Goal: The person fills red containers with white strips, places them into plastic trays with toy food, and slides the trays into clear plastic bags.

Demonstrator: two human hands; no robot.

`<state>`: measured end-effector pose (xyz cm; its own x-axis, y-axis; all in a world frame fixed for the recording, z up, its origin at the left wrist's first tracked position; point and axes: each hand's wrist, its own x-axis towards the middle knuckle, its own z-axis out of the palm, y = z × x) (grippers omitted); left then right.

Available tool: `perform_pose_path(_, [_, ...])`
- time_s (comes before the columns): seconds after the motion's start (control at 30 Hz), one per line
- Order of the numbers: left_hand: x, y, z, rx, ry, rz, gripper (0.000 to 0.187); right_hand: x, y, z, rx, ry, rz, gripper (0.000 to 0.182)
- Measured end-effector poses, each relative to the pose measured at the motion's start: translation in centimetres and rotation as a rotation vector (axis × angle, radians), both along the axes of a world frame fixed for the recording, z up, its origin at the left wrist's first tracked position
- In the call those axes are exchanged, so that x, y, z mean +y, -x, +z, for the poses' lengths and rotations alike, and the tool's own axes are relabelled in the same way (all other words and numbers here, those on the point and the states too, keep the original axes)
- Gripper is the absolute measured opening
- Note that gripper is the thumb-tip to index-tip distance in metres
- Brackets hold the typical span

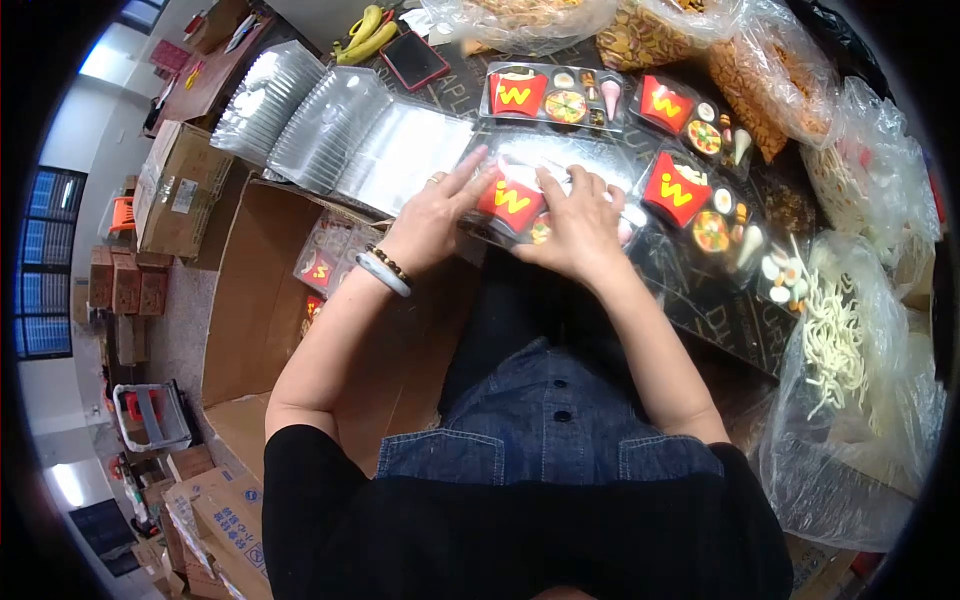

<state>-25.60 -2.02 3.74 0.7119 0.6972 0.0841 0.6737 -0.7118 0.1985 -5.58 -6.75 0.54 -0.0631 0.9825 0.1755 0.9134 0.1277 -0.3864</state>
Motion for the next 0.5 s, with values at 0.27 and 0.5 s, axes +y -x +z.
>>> perform_pose_path(0.27, [2.2,3.1,3.6,-0.278,0.029,0.045,0.055,3.9,1.0,0.8,0.166,-0.338,0.116,0.069])
perform_pose_path(0.5, [2.2,4.4,5.2,-0.328,0.087,0.045,0.028,10.0,5.2,2.7,0.351,-0.269,0.222,0.025])
